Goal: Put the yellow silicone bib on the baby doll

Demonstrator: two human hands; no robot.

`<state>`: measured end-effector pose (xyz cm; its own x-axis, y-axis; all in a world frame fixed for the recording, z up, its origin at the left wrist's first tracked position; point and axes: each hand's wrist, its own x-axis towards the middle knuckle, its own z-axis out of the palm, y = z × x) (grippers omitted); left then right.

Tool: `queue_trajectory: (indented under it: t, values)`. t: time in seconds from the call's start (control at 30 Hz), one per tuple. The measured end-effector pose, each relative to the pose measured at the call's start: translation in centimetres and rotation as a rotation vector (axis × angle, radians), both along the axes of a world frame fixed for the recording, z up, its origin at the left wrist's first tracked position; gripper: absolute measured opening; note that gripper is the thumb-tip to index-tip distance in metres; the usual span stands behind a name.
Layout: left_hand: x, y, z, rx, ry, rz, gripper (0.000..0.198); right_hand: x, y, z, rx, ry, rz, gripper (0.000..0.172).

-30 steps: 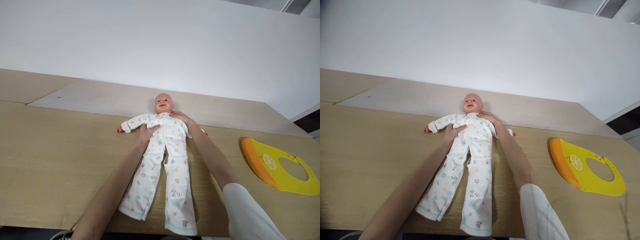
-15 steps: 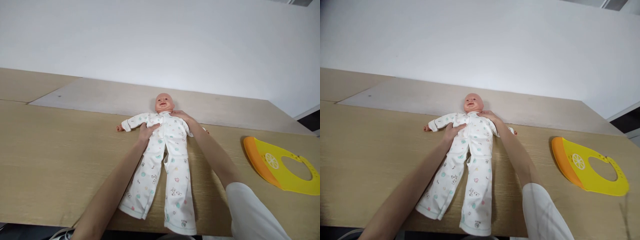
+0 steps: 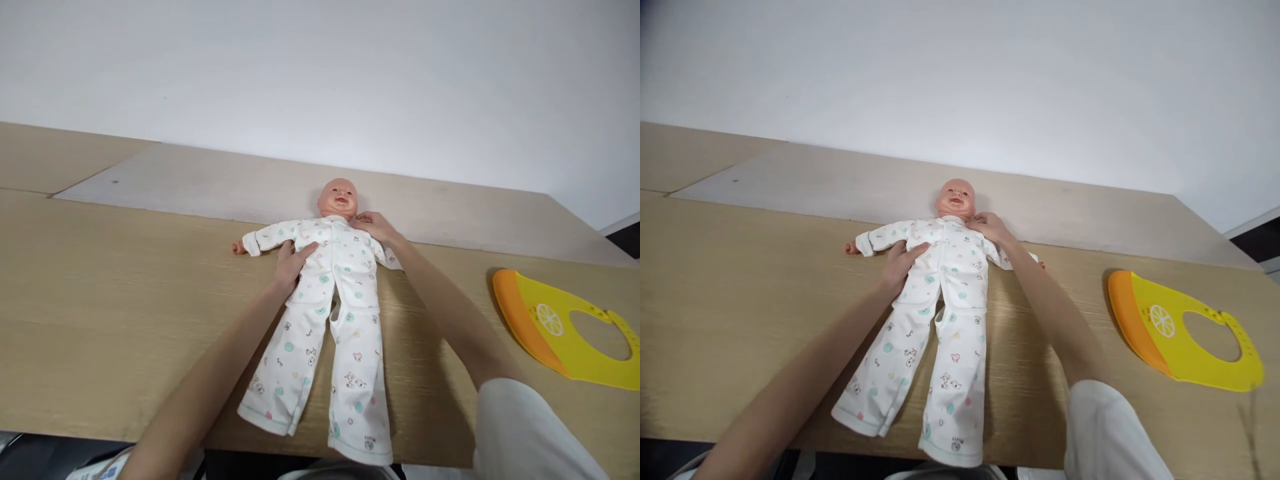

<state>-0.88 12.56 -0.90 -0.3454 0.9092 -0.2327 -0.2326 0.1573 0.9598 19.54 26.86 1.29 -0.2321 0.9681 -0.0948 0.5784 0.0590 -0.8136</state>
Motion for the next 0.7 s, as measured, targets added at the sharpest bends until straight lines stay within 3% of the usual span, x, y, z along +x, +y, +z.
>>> queue_trajectory:
  t: [0.07, 0.17, 0.23, 0.3, 0.4, 0.5, 0.6, 0.7]
  values:
    - [-0.6, -1.2, -0.3, -0.011, 0.014, -0.04, 0.055, 1.3, -1.5, -0.2, 0.217, -0.135, -0.045, 0.029]
    - [-2.3, -4.2, -1.0, -0.016, 0.122, -0.11, 0.062, 3.7, -6.9, -0.5, 0.68, -0.174, 0.004, 0.012]
    - [-3.8, -6.6, -1.3, 0.165, 0.321, -0.21, 0.055, 4.8, -11.3, -0.6, 0.844, -0.099, 0.237, 0.008]
    - [-5.1, -8.9, -1.5, 0.371, 0.738, -0.359, 0.051, 5.4, -15.1, -0.7, 0.998, -0.024, 0.467, 0.016]
    - [-5.9, -11.1, -1.0, 0.705, 1.31, -0.405, 0.049, 5.3, -18.3, -0.8, 1.067, -0.144, 0.553, 0.024]
    - [-5.6, -11.4, 0.0, 0.836, 1.661, -0.344, 0.045, 4.8, -19.0, -1.1, 1.079, -0.235, 0.527, 0.016]
    - [-5.3, -11.1, 0.7, 0.874, 1.836, -0.357, 0.035, 4.7, -18.9, -1.6, 1.154, -0.245, 0.509, 0.017]
    - [-5.1, -11.4, 0.8, 0.898, 1.838, -0.421, 0.038, 4.8, -19.0, -1.7, 1.218, -0.234, 0.557, 0.021]
